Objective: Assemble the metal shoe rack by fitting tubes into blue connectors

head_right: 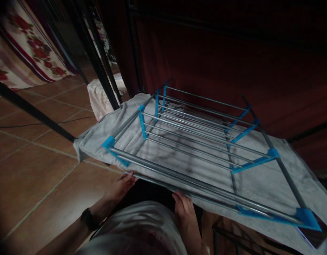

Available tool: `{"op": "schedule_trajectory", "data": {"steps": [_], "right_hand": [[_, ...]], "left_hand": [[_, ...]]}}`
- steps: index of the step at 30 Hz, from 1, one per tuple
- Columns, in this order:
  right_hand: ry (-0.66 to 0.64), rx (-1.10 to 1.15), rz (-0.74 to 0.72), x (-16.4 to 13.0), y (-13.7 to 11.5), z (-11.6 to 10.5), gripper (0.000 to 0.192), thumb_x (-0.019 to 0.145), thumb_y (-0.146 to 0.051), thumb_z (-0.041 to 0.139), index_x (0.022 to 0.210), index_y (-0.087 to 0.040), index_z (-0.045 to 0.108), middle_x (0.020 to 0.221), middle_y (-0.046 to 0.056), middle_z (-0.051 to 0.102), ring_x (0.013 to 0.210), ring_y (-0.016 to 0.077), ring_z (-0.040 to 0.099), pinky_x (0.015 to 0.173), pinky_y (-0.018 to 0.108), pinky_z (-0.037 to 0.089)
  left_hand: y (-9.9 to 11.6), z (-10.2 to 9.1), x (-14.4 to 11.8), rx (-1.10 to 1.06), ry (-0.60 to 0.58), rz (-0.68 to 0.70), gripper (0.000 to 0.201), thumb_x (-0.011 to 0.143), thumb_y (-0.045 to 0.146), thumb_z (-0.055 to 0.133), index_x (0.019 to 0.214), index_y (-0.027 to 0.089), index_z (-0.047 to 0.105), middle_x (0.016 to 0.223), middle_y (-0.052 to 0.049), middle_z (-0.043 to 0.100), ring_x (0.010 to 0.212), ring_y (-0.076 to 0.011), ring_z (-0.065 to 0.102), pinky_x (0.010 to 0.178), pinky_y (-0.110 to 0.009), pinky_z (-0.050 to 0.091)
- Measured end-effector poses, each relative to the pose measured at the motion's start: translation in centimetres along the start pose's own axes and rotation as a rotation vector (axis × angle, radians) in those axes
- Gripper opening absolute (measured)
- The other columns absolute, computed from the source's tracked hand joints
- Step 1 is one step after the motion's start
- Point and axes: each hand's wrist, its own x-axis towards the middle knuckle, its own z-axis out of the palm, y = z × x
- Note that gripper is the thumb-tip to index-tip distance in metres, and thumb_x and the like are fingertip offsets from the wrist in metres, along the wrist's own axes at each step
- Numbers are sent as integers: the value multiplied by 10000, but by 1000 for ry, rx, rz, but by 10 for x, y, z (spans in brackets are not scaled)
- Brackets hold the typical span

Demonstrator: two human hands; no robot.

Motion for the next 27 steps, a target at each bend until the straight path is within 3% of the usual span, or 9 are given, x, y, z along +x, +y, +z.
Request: {"op": "schedule_trajectory", "data": {"steps": [4, 10, 17, 21, 23, 27], "right_hand": [[-95, -183, -162, 38, -5, 12, 502, 962, -77, 384, 1436, -184, 506, 1342, 134, 632, 1272, 262, 578, 1102, 513, 462], [-221, -248, -151, 80, -21, 27, 516, 941, -47, 411, 1428, -187, 509, 1314, 106, 652, 1191, 243, 611, 1062, 437, 483], [-246, -284, -133, 94, -22, 41, 520, 928, -14, 379, 1382, -208, 544, 1273, 89, 679, 1071, 234, 680, 969, 396, 552], [-219, -270, -115, 94, -18, 47, 512, 922, -4, 386, 1344, -232, 566, 1223, 66, 705, 1021, 226, 698, 950, 385, 563], [-211, -259, -117, 93, -17, 49, 504, 930, -13, 398, 1349, -240, 561, 1231, 60, 704, 1026, 222, 698, 954, 380, 562], [-238, -270, -117, 92, -14, 50, 446, 963, -59, 421, 1347, -226, 572, 1225, 70, 706, 1028, 220, 698, 930, 375, 569]], "left_hand": [[13, 16, -2, -158, -20, -7, 134, 834, 256, 793, 863, 170, 695, 795, -22, 685, 750, -122, 696, 753, -237, 581], [17, 27, 4, -186, 3, -5, 128, 827, 226, 803, 842, 163, 693, 758, -12, 677, 681, -101, 678, 659, -201, 563], [13, 26, 7, -157, -2, 14, 167, 808, 258, 820, 831, 165, 684, 761, -21, 688, 709, -116, 684, 705, -222, 563], [10, 12, 6, -8, -44, 51, 226, 776, 320, 830, 800, 165, 666, 789, -60, 708, 744, -164, 688, 713, -270, 541], [12, -1, 7, 123, 3, 161, 213, 751, 297, 824, 755, 177, 648, 732, -40, 675, 685, -163, 646, 671, -274, 507], [26, -20, 16, 319, 268, 551, 186, 694, 145, 761, 806, 218, 631, 830, -14, 649, 791, -178, 621, 780, -288, 496]]}}
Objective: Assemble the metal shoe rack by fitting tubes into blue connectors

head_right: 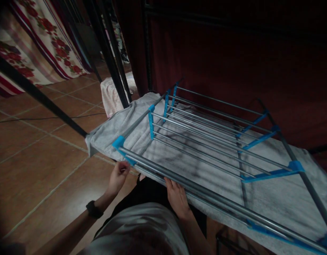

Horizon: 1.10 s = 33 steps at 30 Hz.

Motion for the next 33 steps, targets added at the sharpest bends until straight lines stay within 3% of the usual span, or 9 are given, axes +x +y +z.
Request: {"op": "schedule_trajectory", "data": {"steps": [2, 5, 10, 15, 21, 29, 33], "right_hand": [[-17, -5, -2, 0, 0, 0, 414, 981, -90, 428, 1346, -212, 579, 1230, 78, 703, 1041, 220, 695, 928, 373, 570], [-36, -17, 10, 0, -1, 0, 402, 992, -102, 433, 1350, -204, 585, 1250, 75, 698, 1042, 211, 694, 937, 369, 566], [-31, -36, 39, -3, -1, 3, 409, 1006, -124, 434, 1375, -225, 580, 1288, 63, 686, 1093, 211, 683, 962, 368, 555], [-24, -18, 48, -6, 3, 4, 414, 1012, -131, 421, 1377, -232, 588, 1294, 68, 685, 1102, 201, 681, 982, 363, 546], [-31, -19, 66, -11, 8, 4, 412, 1010, -138, 431, 1374, -244, 592, 1266, 61, 700, 1050, 197, 692, 965, 359, 536], [54, 25, 59, -14, 11, 11, 395, 1012, -136, 413, 1335, -233, 617, 1247, 59, 708, 1060, 190, 678, 960, 356, 518], [55, 35, 49, -15, 13, 13, 399, 1014, -141, 402, 1335, -243, 616, 1253, 55, 707, 1067, 186, 674, 974, 345, 507]], "left_hand": [[2, 0, 10, 81, -48, 82, 222, 693, 124, 723, 874, 228, 645, 931, -33, 664, 909, -214, 634, 875, -322, 496], [1, 5, 18, 263, -164, 165, 151, 725, 161, 664, 861, 220, 640, 918, -45, 667, 923, -248, 632, 921, -385, 499], [-7, 9, 21, 477, -160, 290, 88, 789, 220, 562, 858, 206, 613, 929, -73, 691, 903, -261, 648, 884, -421, 525], [-5, 9, 14, 524, -143, 247, 110, 813, 239, 537, 870, 201, 623, 917, -87, 720, 878, -267, 685, 806, -393, 546], [-2, 13, 5, 453, -142, 205, 131, 789, 247, 576, 881, 199, 657, 931, -77, 742, 884, -259, 696, 821, -378, 543], [-19, 23, 6, 169, -172, 100, 219, 722, 290, 666, 917, 191, 671, 943, -62, 737, 899, -242, 682, 855, -377, 537], [-20, 24, 11, 190, -147, 119, 120, 692, 240, 650, 806, 203, 643, 830, -36, 705, 826, -227, 649, 801, -366, 539]]}}
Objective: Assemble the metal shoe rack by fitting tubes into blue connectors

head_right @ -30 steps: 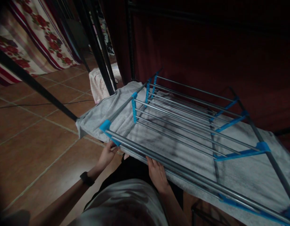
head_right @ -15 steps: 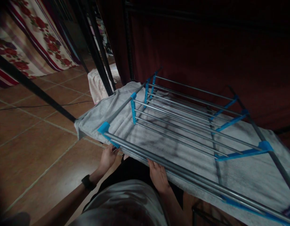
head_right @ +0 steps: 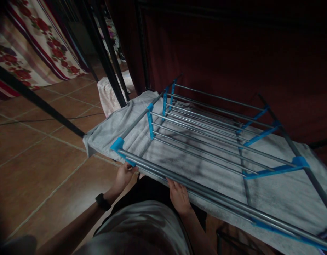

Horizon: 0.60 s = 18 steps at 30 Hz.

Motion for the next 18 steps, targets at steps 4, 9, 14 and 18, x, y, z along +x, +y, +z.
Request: {"op": "schedule_trajectory", "data": {"steps": [4, 9, 14, 18], "right_hand": [[-3, 6, 11, -1, 1, 1, 416, 1009, -137, 397, 1344, -252, 615, 1238, 54, 713, 1058, 183, 677, 996, 343, 504], [-15, -6, 15, 1, 0, 0, 405, 1009, -141, 414, 1340, -253, 620, 1241, 51, 713, 1046, 184, 682, 980, 343, 515], [-22, -26, -3, 1, 0, -2, 386, 1013, -150, 435, 1336, -247, 622, 1267, 53, 701, 1088, 187, 670, 981, 342, 512], [-11, -44, 4, 2, -1, -3, 381, 1009, -149, 449, 1332, -247, 625, 1280, 56, 695, 1090, 194, 671, 970, 353, 518]], "left_hand": [[3, -3, 9, 45, -97, 50, 46, 655, 191, 638, 675, 208, 601, 732, -16, 650, 788, -215, 616, 759, -348, 536], [5, -10, 19, 46, -223, 14, 171, 632, 263, 729, 606, 197, 573, 678, -12, 630, 696, -189, 598, 701, -330, 535], [15, -20, 27, 37, -414, -34, 314, 581, 406, 833, 711, 191, 645, 723, -21, 664, 705, -196, 607, 690, -322, 532], [23, -25, 28, 83, -445, -50, 363, 592, 481, 840, 703, 195, 646, 761, -39, 687, 743, -207, 623, 706, -317, 536]]}}
